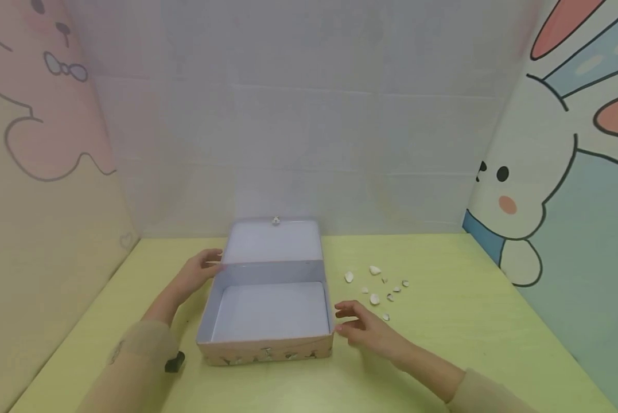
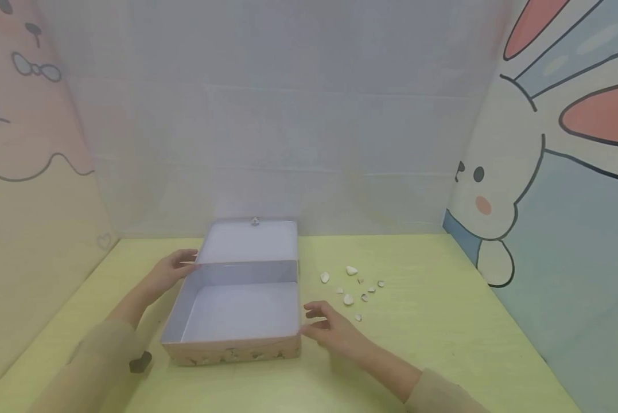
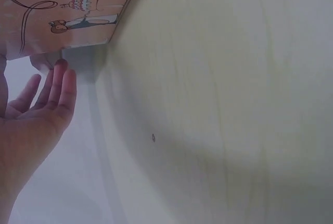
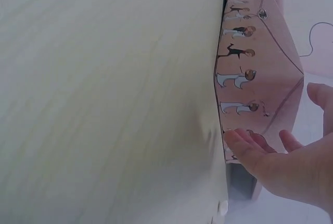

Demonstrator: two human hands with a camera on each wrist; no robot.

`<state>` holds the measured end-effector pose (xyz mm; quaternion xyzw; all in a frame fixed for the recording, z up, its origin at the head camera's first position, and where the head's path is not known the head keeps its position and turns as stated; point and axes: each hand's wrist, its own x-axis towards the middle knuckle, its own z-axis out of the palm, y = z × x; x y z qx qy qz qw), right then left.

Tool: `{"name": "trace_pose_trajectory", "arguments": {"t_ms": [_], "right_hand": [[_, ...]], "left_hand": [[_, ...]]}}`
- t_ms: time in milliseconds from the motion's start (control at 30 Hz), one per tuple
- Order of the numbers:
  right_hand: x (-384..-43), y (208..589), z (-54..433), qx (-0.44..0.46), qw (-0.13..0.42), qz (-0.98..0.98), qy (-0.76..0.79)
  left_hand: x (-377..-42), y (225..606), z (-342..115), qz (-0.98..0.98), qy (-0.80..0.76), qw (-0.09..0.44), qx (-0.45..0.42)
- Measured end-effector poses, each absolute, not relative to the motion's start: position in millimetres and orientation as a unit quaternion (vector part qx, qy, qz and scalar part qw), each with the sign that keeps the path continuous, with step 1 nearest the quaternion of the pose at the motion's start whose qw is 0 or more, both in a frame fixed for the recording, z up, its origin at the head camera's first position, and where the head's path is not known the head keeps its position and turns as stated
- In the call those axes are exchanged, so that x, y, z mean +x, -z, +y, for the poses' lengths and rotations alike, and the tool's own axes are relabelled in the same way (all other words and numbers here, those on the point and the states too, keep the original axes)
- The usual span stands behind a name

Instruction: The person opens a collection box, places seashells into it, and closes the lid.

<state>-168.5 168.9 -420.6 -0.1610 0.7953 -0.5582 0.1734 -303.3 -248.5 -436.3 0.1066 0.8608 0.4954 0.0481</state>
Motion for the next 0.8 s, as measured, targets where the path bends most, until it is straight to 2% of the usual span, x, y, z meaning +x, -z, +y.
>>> {"name": "trace_pose_trajectory", "arguments": {"t_ms": [167,400,800], "right_hand": [[-172,411,184,-0.19,0.131,0.831,0.506],[-178,404,201,-0.219,0.062,0.853,0.469],[-190,416,233,-0.238,-0.073,0.89,0.382]], "left_hand": [[-300,433,-245,0.86,-0.5,0.038,0.097],[-293,434,-246,0.858,-0.505,0.053,0.076],[-276,440,-250,0.837,-0.529,0.09,0.105]]}}
